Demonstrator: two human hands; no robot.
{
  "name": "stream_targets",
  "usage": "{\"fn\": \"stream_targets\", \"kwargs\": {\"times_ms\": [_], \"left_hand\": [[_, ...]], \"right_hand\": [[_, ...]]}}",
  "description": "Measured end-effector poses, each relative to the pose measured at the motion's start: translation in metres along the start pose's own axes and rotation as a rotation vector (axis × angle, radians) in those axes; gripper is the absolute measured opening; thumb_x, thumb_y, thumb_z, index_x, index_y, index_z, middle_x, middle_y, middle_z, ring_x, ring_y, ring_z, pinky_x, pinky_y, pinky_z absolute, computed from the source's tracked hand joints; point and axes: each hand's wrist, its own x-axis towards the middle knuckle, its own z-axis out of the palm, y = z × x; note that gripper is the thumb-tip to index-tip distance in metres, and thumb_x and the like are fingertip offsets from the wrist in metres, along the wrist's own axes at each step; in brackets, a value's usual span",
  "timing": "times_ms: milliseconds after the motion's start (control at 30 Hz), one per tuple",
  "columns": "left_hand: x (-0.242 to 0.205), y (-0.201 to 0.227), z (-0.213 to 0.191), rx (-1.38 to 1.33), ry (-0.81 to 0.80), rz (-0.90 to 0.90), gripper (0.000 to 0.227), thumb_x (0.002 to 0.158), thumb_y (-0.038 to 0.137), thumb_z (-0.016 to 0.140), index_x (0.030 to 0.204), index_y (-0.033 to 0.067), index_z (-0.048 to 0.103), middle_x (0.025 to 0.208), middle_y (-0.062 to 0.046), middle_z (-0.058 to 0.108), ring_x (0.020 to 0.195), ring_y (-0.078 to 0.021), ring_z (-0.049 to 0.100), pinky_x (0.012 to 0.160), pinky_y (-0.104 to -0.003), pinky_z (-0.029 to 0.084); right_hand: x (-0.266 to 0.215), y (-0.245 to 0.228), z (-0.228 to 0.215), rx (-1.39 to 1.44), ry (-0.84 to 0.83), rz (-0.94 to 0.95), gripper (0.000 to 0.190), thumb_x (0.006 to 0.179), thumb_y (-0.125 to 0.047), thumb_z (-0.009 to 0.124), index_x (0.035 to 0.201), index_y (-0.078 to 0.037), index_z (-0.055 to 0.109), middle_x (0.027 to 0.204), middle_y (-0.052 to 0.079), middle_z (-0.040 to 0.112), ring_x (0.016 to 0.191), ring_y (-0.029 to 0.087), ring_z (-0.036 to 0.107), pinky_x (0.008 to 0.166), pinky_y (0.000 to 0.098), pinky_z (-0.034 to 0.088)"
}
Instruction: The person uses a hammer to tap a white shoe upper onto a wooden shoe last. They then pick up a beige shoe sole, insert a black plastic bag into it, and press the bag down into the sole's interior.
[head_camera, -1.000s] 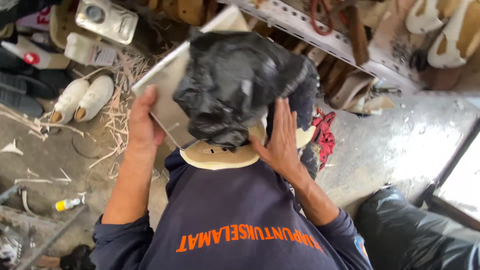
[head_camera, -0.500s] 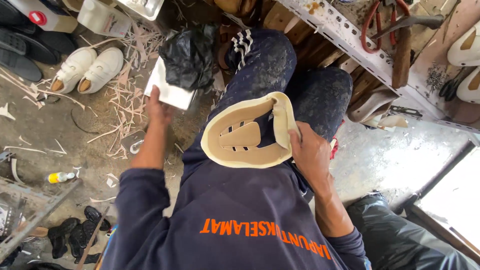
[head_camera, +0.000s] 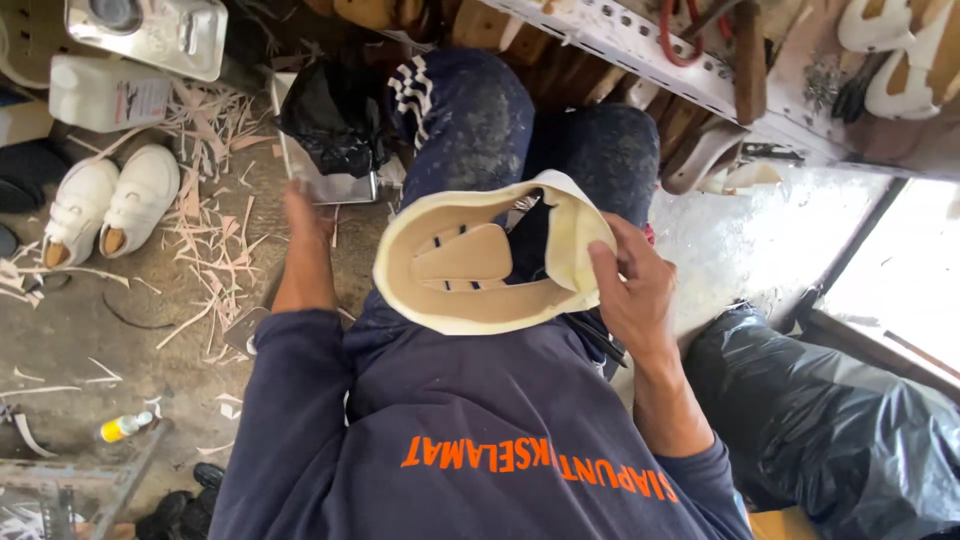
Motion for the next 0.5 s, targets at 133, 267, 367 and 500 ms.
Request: {"fn": "stream_targets", "kwargs": {"times_ms": [133, 267, 367, 500], "left_hand": [[-0.11, -0.001, 0.028, 0.739, 0.005, 1.114, 0.083, 0.093, 0.017, 0.092, 0.158, 0.0055, 0.042, 0.153, -0.029, 0.043, 0.143, -0.0456, 0.043, 0.118, -0.05, 0.042], [-0.272, -0.032, 0.043, 0.714, -0.192, 0.991, 0.066, 0.084, 0.019, 0.093, 0.131, 0.0076, 0.049, 0.123, -0.019, 0.046, 0.116, -0.0325, 0.045, 0.1, -0.038, 0.041], [-0.395, -0.063, 0.074, 0.708, -0.36, 0.874, 0.052, 0.076, 0.021, 0.094, 0.109, 0.0095, 0.055, 0.098, -0.01, 0.048, 0.093, -0.0213, 0.047, 0.085, -0.027, 0.041], [-0.53, -0.086, 0.115, 0.72, -0.611, 0.65, 0.035, 0.065, 0.024, 0.096, 0.075, 0.0126, 0.065, 0.06, 0.003, 0.052, 0.059, -0.0044, 0.05, 0.062, -0.012, 0.039]], "right_hand": [[-0.002, -0.011, 0.01, 0.252, -0.046, 0.018, 0.032, 0.1, -0.005, 0.064, 0.132, -0.004, 0.068, 0.083, 0.014, 0.077, 0.074, 0.014, 0.072, 0.071, 0.0335, 0.062], [-0.018, -0.015, 0.009, 0.481, -0.162, 0.01, 0.036, 0.1, -0.005, 0.064, 0.135, 0.0, 0.062, 0.08, 0.015, 0.076, 0.07, 0.014, 0.073, 0.064, 0.0286, 0.061], [-0.03, -0.001, 0.017, 0.498, -0.213, -0.001, 0.036, 0.098, -0.005, 0.067, 0.133, 0.0, 0.063, 0.082, 0.016, 0.076, 0.069, 0.015, 0.072, 0.061, 0.0316, 0.061], [-0.049, 0.031, 0.02, 0.386, -0.236, -0.019, 0.035, 0.093, -0.014, 0.077, 0.125, -0.006, 0.068, 0.083, 0.014, 0.079, 0.068, 0.017, 0.076, 0.053, 0.0324, 0.06]]}}
